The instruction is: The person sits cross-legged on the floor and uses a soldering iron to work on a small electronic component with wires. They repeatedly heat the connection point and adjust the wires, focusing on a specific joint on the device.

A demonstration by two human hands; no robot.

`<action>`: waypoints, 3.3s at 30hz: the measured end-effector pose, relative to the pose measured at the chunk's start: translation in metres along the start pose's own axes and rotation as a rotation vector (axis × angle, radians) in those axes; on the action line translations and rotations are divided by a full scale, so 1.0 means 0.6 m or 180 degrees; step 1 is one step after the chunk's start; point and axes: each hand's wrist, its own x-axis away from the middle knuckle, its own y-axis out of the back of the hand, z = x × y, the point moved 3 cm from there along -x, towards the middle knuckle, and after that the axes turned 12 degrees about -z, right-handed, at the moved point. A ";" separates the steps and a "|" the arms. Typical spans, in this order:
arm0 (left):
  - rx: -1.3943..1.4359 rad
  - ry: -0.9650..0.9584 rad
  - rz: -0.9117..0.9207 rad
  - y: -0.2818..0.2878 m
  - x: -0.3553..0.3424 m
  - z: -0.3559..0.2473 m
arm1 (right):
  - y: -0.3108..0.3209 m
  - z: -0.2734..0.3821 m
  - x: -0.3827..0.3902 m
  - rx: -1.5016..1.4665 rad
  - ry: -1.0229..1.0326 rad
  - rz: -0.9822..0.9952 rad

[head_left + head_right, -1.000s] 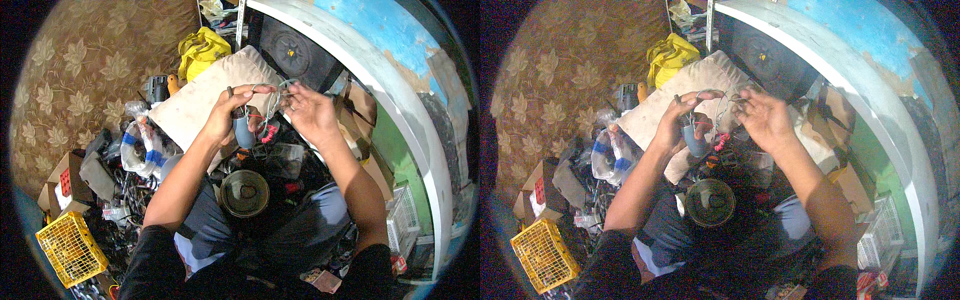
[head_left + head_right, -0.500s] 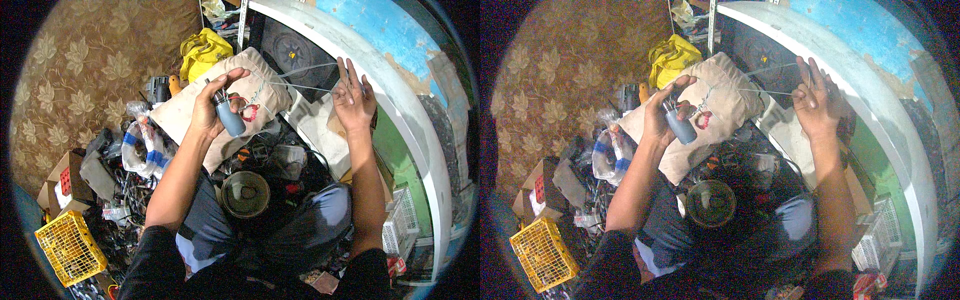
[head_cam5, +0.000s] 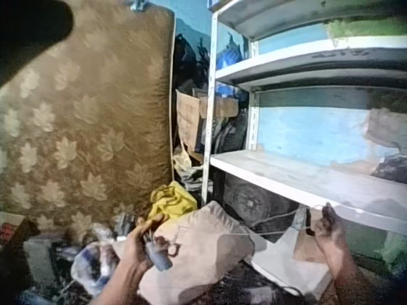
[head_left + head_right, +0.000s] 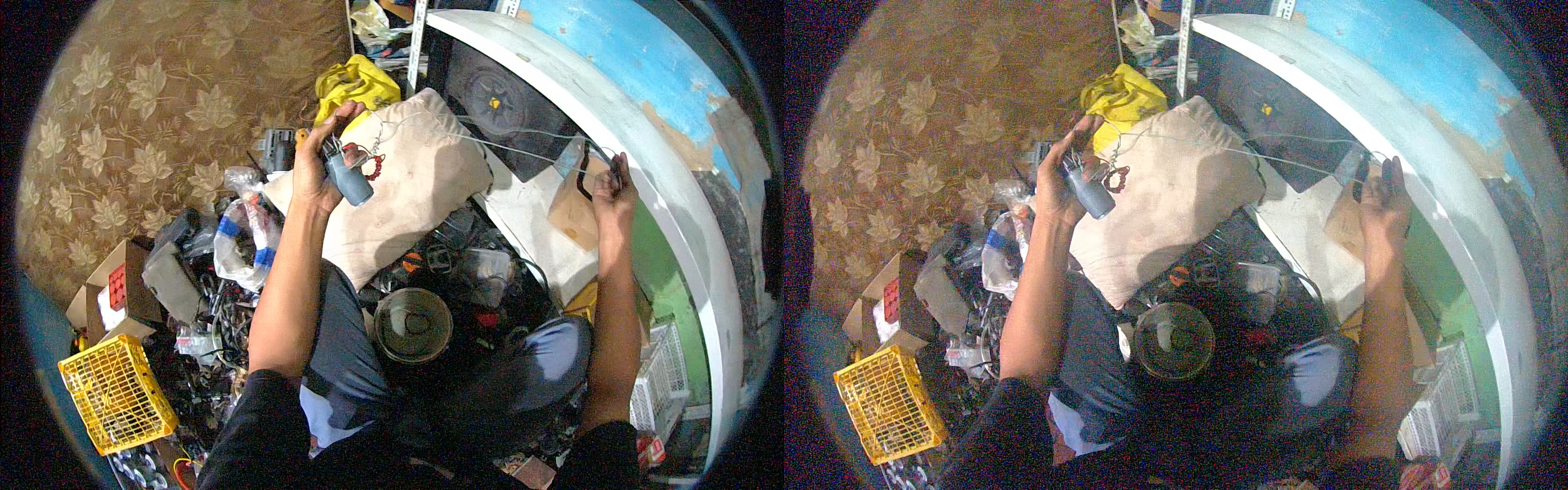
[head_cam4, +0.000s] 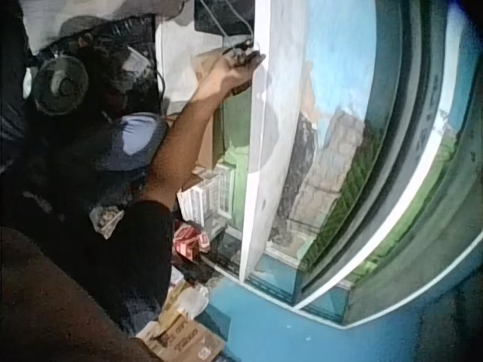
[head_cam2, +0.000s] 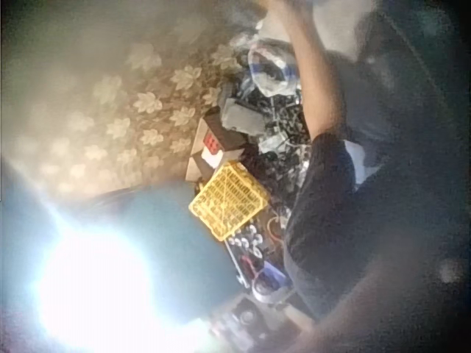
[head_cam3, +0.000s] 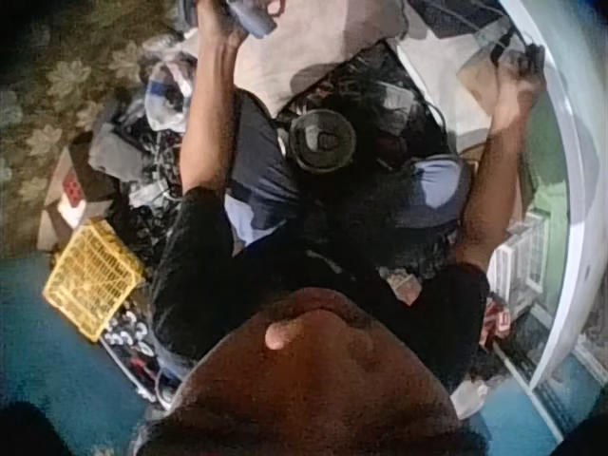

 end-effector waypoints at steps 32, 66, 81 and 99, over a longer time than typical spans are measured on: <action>-0.0975 0.0880 0.1332 -0.058 0.082 0.085 | -0.269 -0.216 0.335 0.3059 -0.0566 0.3012; -0.1602 0.0787 0.1116 -0.068 0.076 0.096 | -0.292 -0.126 0.302 0.0240 -0.2495 0.2573; -0.1631 0.0933 0.1185 -0.068 0.080 0.116 | -0.284 -0.176 0.319 0.3492 0.0339 0.2554; -0.1364 0.0960 0.1096 -0.082 0.094 0.115 | -0.299 -0.170 0.332 0.3714 0.1783 0.2463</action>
